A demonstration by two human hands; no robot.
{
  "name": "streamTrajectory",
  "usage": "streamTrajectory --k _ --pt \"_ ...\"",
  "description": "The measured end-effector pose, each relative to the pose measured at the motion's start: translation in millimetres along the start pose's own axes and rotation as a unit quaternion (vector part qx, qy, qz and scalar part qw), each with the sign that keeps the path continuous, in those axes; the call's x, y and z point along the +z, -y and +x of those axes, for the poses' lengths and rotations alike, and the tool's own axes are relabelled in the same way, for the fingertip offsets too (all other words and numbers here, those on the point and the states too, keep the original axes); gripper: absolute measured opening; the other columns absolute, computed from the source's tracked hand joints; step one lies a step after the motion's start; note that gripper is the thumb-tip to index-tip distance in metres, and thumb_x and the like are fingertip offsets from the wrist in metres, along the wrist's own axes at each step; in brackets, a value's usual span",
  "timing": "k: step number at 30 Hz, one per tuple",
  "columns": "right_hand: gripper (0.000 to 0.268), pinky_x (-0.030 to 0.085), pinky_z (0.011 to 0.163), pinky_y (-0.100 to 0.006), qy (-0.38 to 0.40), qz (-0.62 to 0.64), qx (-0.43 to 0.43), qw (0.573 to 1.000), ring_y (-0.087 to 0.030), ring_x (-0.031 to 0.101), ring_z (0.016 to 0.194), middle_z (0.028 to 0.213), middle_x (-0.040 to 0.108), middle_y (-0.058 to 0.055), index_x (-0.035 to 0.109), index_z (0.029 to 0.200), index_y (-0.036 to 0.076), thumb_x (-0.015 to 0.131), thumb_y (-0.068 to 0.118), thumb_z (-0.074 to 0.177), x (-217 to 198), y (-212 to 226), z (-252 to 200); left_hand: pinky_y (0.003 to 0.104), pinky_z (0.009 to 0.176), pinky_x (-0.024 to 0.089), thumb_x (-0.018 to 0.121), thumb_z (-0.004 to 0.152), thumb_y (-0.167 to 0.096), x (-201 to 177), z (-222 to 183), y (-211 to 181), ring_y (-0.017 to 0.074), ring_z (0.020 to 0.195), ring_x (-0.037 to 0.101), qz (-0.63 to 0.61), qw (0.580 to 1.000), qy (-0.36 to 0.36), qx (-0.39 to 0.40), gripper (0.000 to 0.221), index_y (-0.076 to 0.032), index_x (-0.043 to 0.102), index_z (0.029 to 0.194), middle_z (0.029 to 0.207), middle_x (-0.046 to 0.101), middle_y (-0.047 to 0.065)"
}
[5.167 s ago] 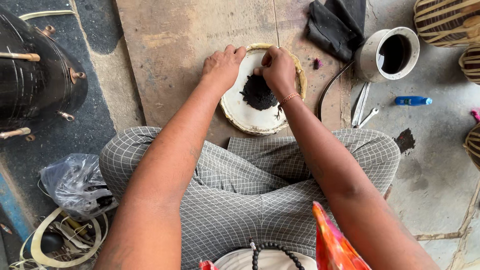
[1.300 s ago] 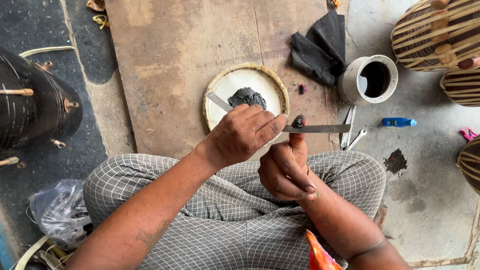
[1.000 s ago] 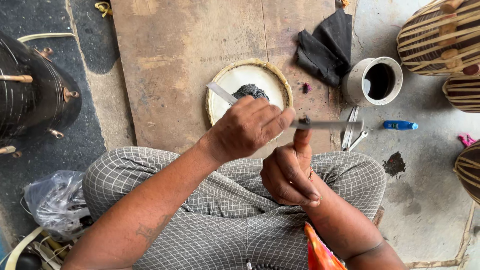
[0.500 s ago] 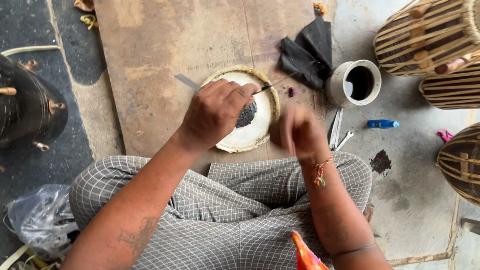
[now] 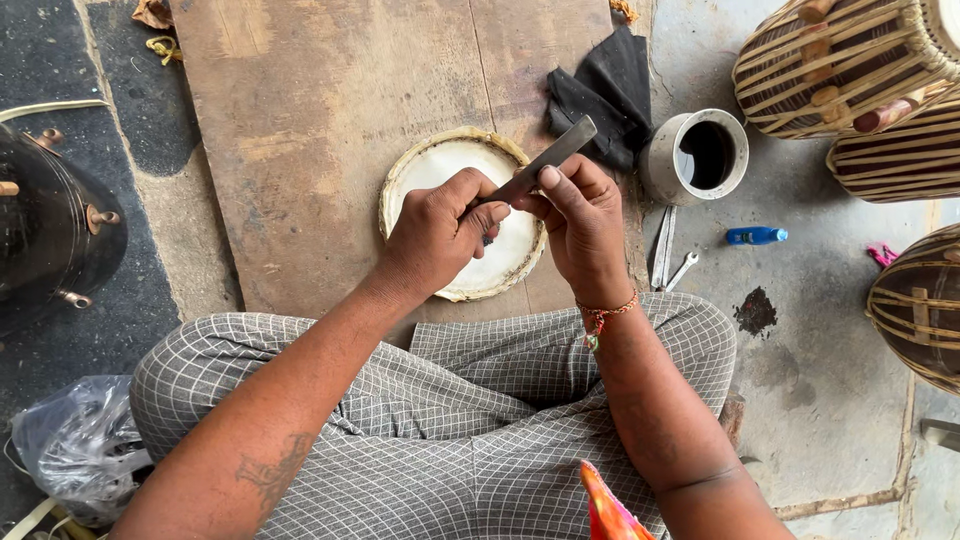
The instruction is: The person applies a black paste to the center of a drumhead by hand and with a tool, then uses a metal strip to scrape and shape the material.
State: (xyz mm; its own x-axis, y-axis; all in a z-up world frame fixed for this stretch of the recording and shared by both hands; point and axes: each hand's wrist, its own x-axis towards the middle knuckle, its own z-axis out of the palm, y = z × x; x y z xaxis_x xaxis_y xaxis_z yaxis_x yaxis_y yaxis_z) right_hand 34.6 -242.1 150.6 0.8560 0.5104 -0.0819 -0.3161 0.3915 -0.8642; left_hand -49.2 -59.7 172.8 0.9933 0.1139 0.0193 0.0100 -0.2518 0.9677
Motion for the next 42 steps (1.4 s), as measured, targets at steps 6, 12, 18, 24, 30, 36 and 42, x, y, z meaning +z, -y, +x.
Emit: streamTrajectory --k 6,12,18,24,30,36,42 --pt "0.013 0.062 0.092 -0.037 0.003 -0.044 -0.011 0.999 -0.017 0.072 0.094 0.103 0.073 -0.01 0.068 0.098 0.0 0.072 0.012 0.101 0.6 -12.2 2.3 0.023 0.043 0.051 0.072 0.097 -0.016 -0.9 0.9 -4.2 0.0064 0.053 0.066 -0.081 0.993 -0.02 -0.079 0.018 -0.006 0.058 0.092 0.072 0.066 0.001" --pt "0.018 0.062 0.094 -0.038 0.042 -0.088 -0.025 0.995 -0.016 0.071 0.096 0.103 0.071 -0.007 0.069 0.096 0.0 0.071 0.016 0.103 1.4 -19.8 3.5 0.022 0.039 0.05 0.07 0.096 -0.017 -9.1 2.4 -11.0 0.0047 0.051 0.065 -0.09 0.985 -0.017 -0.147 0.018 -0.007 0.056 0.089 0.074 0.066 0.0" --pt "0.022 0.059 0.093 -0.034 0.091 -0.093 -0.023 0.991 -0.015 0.069 0.096 0.101 0.069 -0.006 0.069 0.1 -0.001 0.067 0.02 0.107 2.3 -22.0 3.3 0.022 0.04 0.046 0.066 0.099 -0.016 -15.7 3.8 -3.4 0.0051 0.05 0.061 -0.172 0.972 -0.007 -0.158 0.016 -0.007 0.057 0.09 0.076 0.066 0.003" --pt "0.026 0.061 0.092 -0.04 0.062 -0.229 0.019 0.971 -0.021 0.07 0.101 0.111 0.072 -0.011 0.072 0.113 0.003 0.063 0.025 0.103 -5.9 -21.7 8.7 0.025 0.049 0.053 0.063 0.1 -0.01 -32.2 22.2 38.5 0.0119 0.061 0.067 0.024 0.991 -0.124 -0.054 0.01 -0.006 0.054 0.096 0.086 0.067 0.002" --pt "0.061 0.027 0.115 -0.057 0.136 -0.746 0.112 0.643 -0.036 0.031 0.141 0.156 0.038 -0.012 0.049 0.149 0.018 0.063 0.017 0.089 -3.5 -62.1 -8.6 0.037 0.066 0.059 0.056 0.093 0.008 -46.8 38.1 101.1 0.0234 0.083 0.068 0.291 0.932 -0.209 0.054 0.017 -0.004 0.049 0.103 0.094 0.061 0.013" --pt "0.058 0.022 0.115 -0.066 0.115 -0.84 0.026 0.53 -0.038 0.023 0.149 0.166 0.025 -0.007 0.057 0.145 0.021 0.049 0.003 0.091 21.4 -94.5 -30.2 0.039 0.066 0.055 0.065 0.084 0.003 -45.3 35.0 112.2 0.0241 0.078 0.069 0.207 0.961 -0.179 0.044 0.017 -0.005 0.055 0.095 0.085 0.067 0.009" --pt "0.044 0.033 0.118 -0.051 0.019 -0.737 0.052 0.673 -0.033 0.038 0.142 0.16 0.043 0.0 0.076 0.121 0.026 0.058 0.001 0.089 2.4 -100.2 -4.7 0.028 0.054 0.055 0.068 0.089 -0.005 -57.1 35.0 85.2 0.0114 0.064 0.071 -0.079 0.979 -0.087 -0.164 0.01 -0.004 0.06 0.094 0.079 0.069 0.005"
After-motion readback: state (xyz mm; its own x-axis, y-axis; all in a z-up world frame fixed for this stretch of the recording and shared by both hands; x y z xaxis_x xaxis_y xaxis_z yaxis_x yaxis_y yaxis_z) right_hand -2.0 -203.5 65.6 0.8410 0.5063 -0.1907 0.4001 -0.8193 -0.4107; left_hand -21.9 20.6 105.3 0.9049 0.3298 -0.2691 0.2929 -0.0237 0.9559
